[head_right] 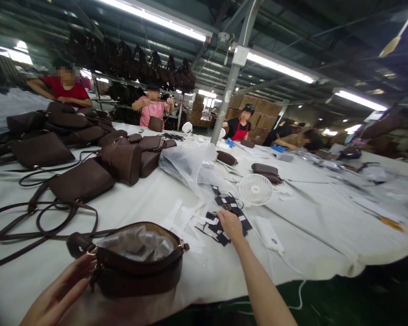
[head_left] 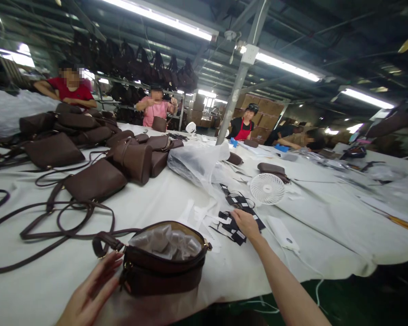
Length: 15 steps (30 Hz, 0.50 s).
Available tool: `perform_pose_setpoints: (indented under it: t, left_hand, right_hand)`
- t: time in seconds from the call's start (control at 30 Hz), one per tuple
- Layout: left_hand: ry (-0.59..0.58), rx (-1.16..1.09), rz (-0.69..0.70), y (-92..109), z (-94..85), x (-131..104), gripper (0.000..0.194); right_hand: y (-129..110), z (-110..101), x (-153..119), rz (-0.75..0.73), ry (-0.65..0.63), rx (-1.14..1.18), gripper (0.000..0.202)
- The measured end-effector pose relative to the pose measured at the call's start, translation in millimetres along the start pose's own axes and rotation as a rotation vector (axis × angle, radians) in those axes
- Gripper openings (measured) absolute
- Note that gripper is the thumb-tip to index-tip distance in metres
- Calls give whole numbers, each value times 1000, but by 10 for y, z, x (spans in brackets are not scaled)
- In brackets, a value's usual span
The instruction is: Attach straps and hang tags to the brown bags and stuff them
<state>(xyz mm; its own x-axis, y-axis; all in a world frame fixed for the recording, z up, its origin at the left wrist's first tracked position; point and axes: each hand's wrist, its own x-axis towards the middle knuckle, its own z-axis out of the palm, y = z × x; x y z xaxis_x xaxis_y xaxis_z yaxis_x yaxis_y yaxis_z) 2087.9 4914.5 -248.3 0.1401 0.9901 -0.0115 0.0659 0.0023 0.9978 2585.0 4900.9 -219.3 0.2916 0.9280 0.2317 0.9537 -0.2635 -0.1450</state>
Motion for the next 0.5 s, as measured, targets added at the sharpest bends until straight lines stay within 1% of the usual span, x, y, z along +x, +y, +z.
perform_pose_setpoints:
  t: [0.07, 0.13, 0.27, 0.4, 0.5]
  left_hand:
    - [-3, -11, 16, -29, -12, 2, 62]
    - [0, -7, 34, -44, -16, 5, 57]
    - [33, 11, 46, -67, -41, 3, 58]
    - [49, 44, 26, -33, -30, -22, 59]
    - [50, 75, 26, 49, 30, -54, 59]
  right_hand:
    - [-38, 26, -50, -84, -28, 32, 27]
    - [-112, 53, -84, -149, -47, 52, 26]
    - [-271, 43, -122, -134, -23, 31, 29]
    - [-438, 89, -248, -150, -123, -9, 12]
    - [-550, 182, -338, -100, -139, -27, 13]
